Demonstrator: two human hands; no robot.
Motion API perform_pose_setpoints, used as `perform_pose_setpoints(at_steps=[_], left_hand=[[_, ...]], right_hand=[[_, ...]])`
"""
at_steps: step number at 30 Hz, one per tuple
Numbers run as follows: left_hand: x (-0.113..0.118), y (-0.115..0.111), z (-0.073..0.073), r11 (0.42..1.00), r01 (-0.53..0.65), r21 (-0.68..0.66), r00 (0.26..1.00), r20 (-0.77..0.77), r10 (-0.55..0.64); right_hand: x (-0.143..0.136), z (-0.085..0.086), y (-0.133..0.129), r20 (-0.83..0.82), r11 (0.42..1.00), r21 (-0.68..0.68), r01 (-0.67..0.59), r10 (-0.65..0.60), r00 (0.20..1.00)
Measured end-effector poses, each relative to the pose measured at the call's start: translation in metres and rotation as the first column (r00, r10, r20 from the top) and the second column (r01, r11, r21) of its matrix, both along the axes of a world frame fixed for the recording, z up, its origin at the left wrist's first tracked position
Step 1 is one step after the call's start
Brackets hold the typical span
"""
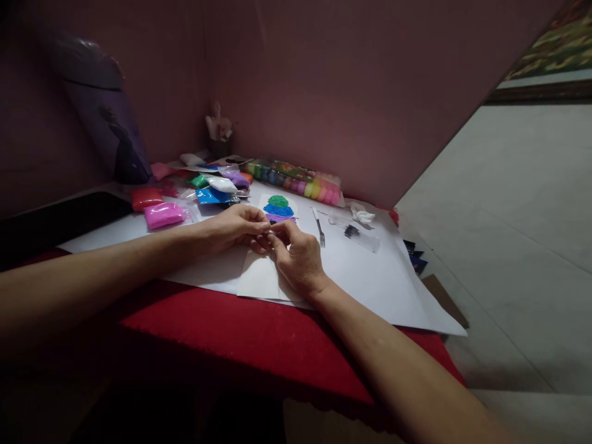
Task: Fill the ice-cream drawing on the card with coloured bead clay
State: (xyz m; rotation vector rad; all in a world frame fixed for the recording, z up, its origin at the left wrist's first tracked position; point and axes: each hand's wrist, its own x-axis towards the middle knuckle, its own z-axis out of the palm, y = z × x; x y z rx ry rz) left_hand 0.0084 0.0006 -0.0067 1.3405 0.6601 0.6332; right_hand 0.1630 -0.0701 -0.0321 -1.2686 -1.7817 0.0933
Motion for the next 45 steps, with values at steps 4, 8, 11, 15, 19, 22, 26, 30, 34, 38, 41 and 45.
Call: perform_pose_setpoints(at_steps=[4, 8, 11, 15, 19, 22, 26, 30, 34, 38, 41, 45], left_hand=[[0.0002, -0.0003, 0.0005, 1.000, 0.016, 0.005, 1.000, -0.004, -0.016], [0.0009, -0.0012, 0.0017, 1.000, 0.010, 0.013, 1.000, -0.011, -0.010], [0.0008, -0.0016, 0.0024, 1.000, -0.008, 0.020, 1.000, -0.012, 0.008], [0.0001, -0.0021, 0.0027, 1.000, 0.010, 0.024, 1.000, 0.000, -0.010], [0.0004, -0.0027, 0.0034, 1.000, -0.014, 0.026, 1.000, -0.014, 0.014], [0.0006, -0.0024, 0.0034, 1.000, -0.013, 0.028, 1.000, -0.018, 0.014], [0.0002, -0.0017, 0.0026, 1.000, -0.006, 0.030, 1.000, -0.017, 0.007], [0.0004, -0.0024, 0.0030, 0.999, -0.020, 0.045, 0.999, -0.026, 0.022], [0.0012, -0.0028, 0.0041, 0.998, -0.031, 0.049, 0.998, -0.048, 0.034], [0.0012, -0.0023, 0.0049, 0.998, -0.034, 0.055, 0.998, -0.044, 0.036], [0.0008, -0.0019, 0.0051, 0.998, -0.024, 0.059, 0.999, -0.043, 0.027], [0.0007, -0.0016, 0.0053, 0.998, -0.024, 0.062, 0.999, -0.036, 0.026]], right_hand=[[0.0001, -0.0002, -0.0001, -0.008, 1.000, -0.003, 0.000, 0.000, 1.000], [0.0000, 0.0002, -0.0007, -0.004, 1.000, -0.008, 0.002, -0.002, 1.000], [-0.0004, 0.0014, -0.0013, -0.014, 1.000, -0.026, -0.009, 0.009, 1.000], [-0.0006, 0.0020, -0.0016, -0.034, 0.999, -0.036, -0.009, 0.008, 0.999], [-0.0005, 0.0015, -0.0014, -0.029, 0.999, -0.039, 0.007, -0.008, 1.000], [-0.0009, 0.0015, -0.0013, -0.017, 0.999, -0.042, 0.012, -0.013, 1.000], [-0.0013, 0.0016, -0.0012, -0.021, 0.999, -0.048, 0.006, -0.007, 1.000], [-0.0006, 0.0005, -0.0012, -0.025, 0.998, -0.059, 0.000, -0.002, 1.000], [-0.0007, -0.0003, -0.0014, -0.015, 0.999, -0.040, 0.002, -0.003, 1.000], [-0.0016, 0.0008, -0.0017, -0.010, 1.000, -0.013, 0.001, -0.001, 1.000], [-0.0015, 0.0015, -0.0017, -0.010, 1.000, -0.008, -0.001, 0.001, 1.000], [-0.0009, 0.0007, -0.0013, -0.026, 1.000, -0.007, -0.006, 0.006, 1.000]])
